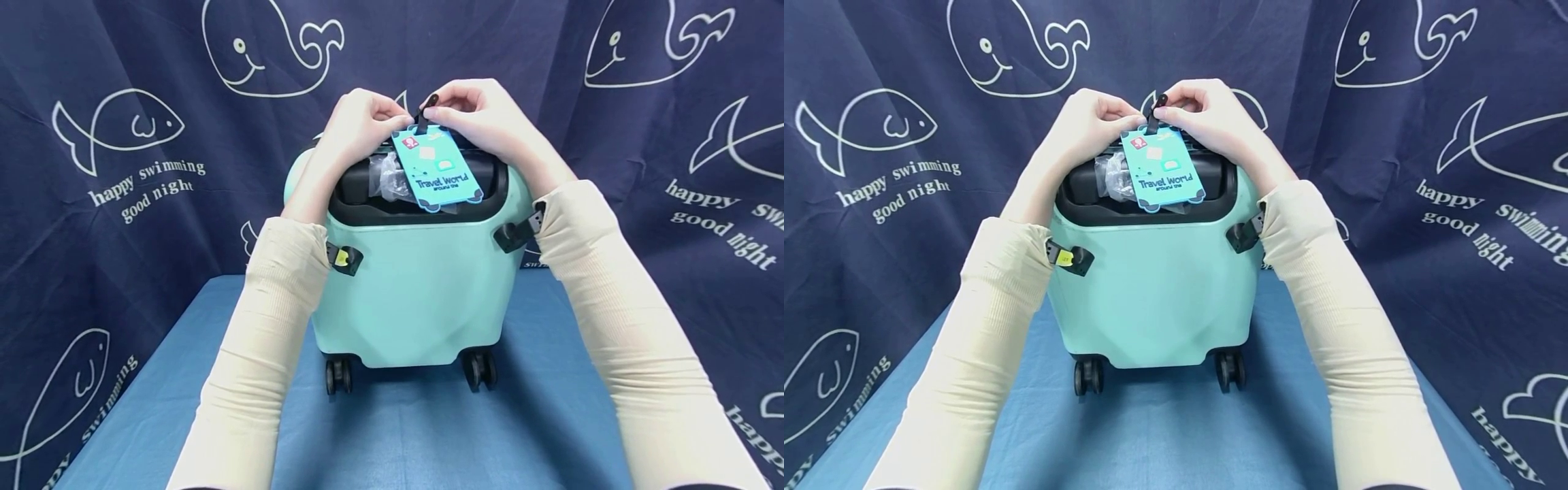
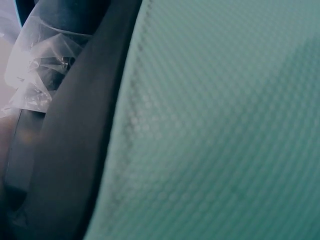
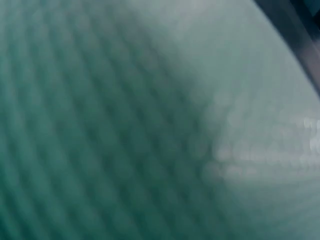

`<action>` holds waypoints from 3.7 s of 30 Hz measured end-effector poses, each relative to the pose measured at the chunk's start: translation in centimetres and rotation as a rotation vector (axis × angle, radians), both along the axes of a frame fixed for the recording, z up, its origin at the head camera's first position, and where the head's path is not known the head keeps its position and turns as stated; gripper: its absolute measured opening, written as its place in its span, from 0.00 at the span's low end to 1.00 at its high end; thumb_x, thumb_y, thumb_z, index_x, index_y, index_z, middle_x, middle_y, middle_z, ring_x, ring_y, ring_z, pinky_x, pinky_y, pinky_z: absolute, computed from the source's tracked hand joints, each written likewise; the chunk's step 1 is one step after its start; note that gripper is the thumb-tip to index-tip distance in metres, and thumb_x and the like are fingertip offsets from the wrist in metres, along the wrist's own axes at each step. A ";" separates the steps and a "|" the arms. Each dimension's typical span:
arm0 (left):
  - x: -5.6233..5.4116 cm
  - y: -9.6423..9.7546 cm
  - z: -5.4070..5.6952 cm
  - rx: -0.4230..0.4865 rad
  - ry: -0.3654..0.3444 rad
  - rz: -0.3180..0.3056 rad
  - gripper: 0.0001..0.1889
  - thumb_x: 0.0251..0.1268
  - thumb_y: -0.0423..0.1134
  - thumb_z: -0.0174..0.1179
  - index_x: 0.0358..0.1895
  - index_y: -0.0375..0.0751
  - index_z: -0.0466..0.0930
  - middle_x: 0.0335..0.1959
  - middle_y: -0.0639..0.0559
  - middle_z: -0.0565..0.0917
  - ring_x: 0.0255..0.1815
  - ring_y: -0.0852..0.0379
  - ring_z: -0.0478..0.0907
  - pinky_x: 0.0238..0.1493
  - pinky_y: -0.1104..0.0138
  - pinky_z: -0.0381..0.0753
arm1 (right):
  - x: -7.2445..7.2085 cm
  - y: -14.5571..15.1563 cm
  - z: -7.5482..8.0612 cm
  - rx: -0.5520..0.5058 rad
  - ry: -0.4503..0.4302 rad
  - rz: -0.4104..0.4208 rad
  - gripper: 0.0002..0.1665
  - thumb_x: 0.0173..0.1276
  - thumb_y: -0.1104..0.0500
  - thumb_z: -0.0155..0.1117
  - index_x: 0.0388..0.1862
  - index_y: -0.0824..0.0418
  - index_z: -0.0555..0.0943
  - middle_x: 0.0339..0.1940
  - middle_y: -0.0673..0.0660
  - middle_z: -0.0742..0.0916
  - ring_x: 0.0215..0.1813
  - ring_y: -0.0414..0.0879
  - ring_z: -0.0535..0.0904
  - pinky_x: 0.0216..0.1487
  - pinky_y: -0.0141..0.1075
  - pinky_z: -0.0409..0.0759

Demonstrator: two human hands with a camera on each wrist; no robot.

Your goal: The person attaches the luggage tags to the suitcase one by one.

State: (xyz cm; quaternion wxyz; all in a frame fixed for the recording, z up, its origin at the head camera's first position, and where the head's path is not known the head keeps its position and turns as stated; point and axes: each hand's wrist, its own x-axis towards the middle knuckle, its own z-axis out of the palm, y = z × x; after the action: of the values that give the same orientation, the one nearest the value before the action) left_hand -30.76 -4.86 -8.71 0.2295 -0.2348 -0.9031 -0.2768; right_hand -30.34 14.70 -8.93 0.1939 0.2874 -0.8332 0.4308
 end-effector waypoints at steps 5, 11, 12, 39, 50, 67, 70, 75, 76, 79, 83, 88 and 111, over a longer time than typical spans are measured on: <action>-0.1 0.1 0.0 -0.008 0.010 -0.002 0.12 0.65 0.47 0.58 0.42 0.47 0.87 0.36 0.56 0.86 0.35 0.69 0.75 0.44 0.74 0.68 | 0.1 0.0 0.0 0.025 0.046 -0.023 0.09 0.63 0.56 0.64 0.38 0.60 0.82 0.26 0.46 0.82 0.28 0.37 0.74 0.36 0.26 0.68; -0.2 0.0 0.0 0.010 -0.025 -0.023 0.12 0.64 0.47 0.58 0.42 0.47 0.86 0.36 0.56 0.86 0.36 0.69 0.76 0.45 0.75 0.69 | 0.2 0.0 0.0 0.017 0.043 -0.046 0.09 0.63 0.55 0.64 0.36 0.60 0.83 0.25 0.44 0.83 0.28 0.36 0.74 0.36 0.26 0.68; -0.2 -0.1 0.1 0.011 -0.034 -0.026 0.12 0.65 0.47 0.58 0.42 0.47 0.86 0.36 0.56 0.86 0.36 0.70 0.76 0.46 0.75 0.69 | 0.2 0.0 0.0 0.013 0.034 -0.045 0.08 0.63 0.55 0.64 0.35 0.59 0.83 0.24 0.43 0.82 0.28 0.36 0.74 0.36 0.26 0.68; -0.1 -0.2 0.0 0.018 -0.015 -0.030 0.11 0.64 0.45 0.58 0.41 0.45 0.87 0.37 0.54 0.86 0.37 0.69 0.77 0.45 0.75 0.69 | 0.3 -0.5 0.3 0.177 0.116 -0.101 0.15 0.66 0.51 0.60 0.34 0.63 0.80 0.23 0.44 0.78 0.29 0.38 0.71 0.37 0.27 0.64; 0.3 -0.2 0.2 0.083 -0.166 -0.058 0.21 0.67 0.35 0.41 0.58 0.50 0.76 0.46 0.55 0.85 0.46 0.69 0.76 0.48 0.74 0.64 | 0.3 -0.4 0.1 0.166 0.140 -0.083 0.14 0.65 0.54 0.61 0.36 0.65 0.81 0.24 0.43 0.79 0.29 0.36 0.71 0.37 0.26 0.66; 0.5 -0.1 0.0 0.072 -0.152 -0.060 0.19 0.58 0.59 0.58 0.52 0.60 0.80 0.41 0.54 0.85 0.44 0.66 0.76 0.51 0.69 0.67 | 0.4 -0.1 -0.1 0.039 0.162 -0.054 0.12 0.60 0.57 0.67 0.40 0.64 0.83 0.24 0.42 0.80 0.27 0.36 0.74 0.33 0.25 0.69; 0.5 -0.1 0.0 0.050 -0.157 -0.059 0.20 0.59 0.59 0.57 0.54 0.63 0.78 0.41 0.55 0.85 0.44 0.66 0.75 0.51 0.69 0.67 | 0.4 -0.1 -0.2 0.022 0.157 -0.057 0.11 0.60 0.57 0.67 0.39 0.63 0.84 0.24 0.42 0.81 0.26 0.36 0.74 0.33 0.25 0.70; 0.5 -0.1 -0.1 0.023 -0.155 -0.053 0.20 0.60 0.59 0.56 0.54 0.62 0.79 0.44 0.55 0.85 0.46 0.65 0.75 0.51 0.69 0.67 | 0.5 0.0 -0.3 0.007 0.150 -0.050 0.11 0.59 0.57 0.68 0.38 0.62 0.85 0.23 0.41 0.82 0.26 0.36 0.75 0.33 0.25 0.70; 0.5 -0.1 -0.1 0.024 -0.154 -0.054 0.20 0.60 0.59 0.56 0.54 0.62 0.79 0.44 0.55 0.85 0.47 0.65 0.75 0.52 0.69 0.67 | 0.5 0.0 -0.3 0.004 0.149 -0.046 0.11 0.59 0.57 0.68 0.38 0.61 0.85 0.23 0.41 0.82 0.26 0.36 0.75 0.33 0.26 0.70; 0.6 -0.1 0.0 0.030 -0.145 -0.060 0.19 0.60 0.58 0.57 0.53 0.60 0.80 0.44 0.55 0.85 0.48 0.66 0.76 0.52 0.70 0.67 | 0.4 0.0 -0.2 -0.016 0.148 -0.031 0.09 0.59 0.57 0.68 0.36 0.60 0.85 0.24 0.42 0.83 0.26 0.37 0.75 0.33 0.26 0.70; 0.6 -0.1 0.1 0.030 -0.143 -0.066 0.18 0.60 0.56 0.57 0.53 0.60 0.80 0.44 0.55 0.85 0.48 0.66 0.75 0.52 0.70 0.67 | 0.2 0.0 -0.2 -0.034 0.124 -0.021 0.08 0.59 0.57 0.68 0.36 0.59 0.85 0.26 0.43 0.83 0.28 0.38 0.76 0.36 0.26 0.71; 0.6 0.0 0.1 0.016 -0.145 -0.068 0.18 0.61 0.56 0.57 0.52 0.59 0.81 0.45 0.57 0.85 0.49 0.67 0.76 0.53 0.71 0.67 | 0.3 0.0 -0.2 -0.070 0.072 0.006 0.07 0.59 0.58 0.68 0.36 0.58 0.84 0.27 0.44 0.84 0.31 0.37 0.79 0.39 0.25 0.73; 0.2 0.0 -0.2 0.037 -0.119 -0.139 0.21 0.58 0.52 0.62 0.53 0.47 0.80 0.45 0.54 0.85 0.44 0.67 0.79 0.52 0.74 0.69 | 0.2 0.1 -0.1 -0.226 0.025 0.088 0.05 0.64 0.62 0.63 0.34 0.58 0.75 0.22 0.48 0.86 0.28 0.41 0.82 0.37 0.26 0.79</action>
State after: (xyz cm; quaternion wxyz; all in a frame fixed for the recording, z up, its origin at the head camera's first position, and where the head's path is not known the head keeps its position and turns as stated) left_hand -30.53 -4.89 -8.96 0.1598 -0.2757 -0.8915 -0.3220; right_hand -30.15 14.80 -9.07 0.2163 0.3054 -0.7633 0.5267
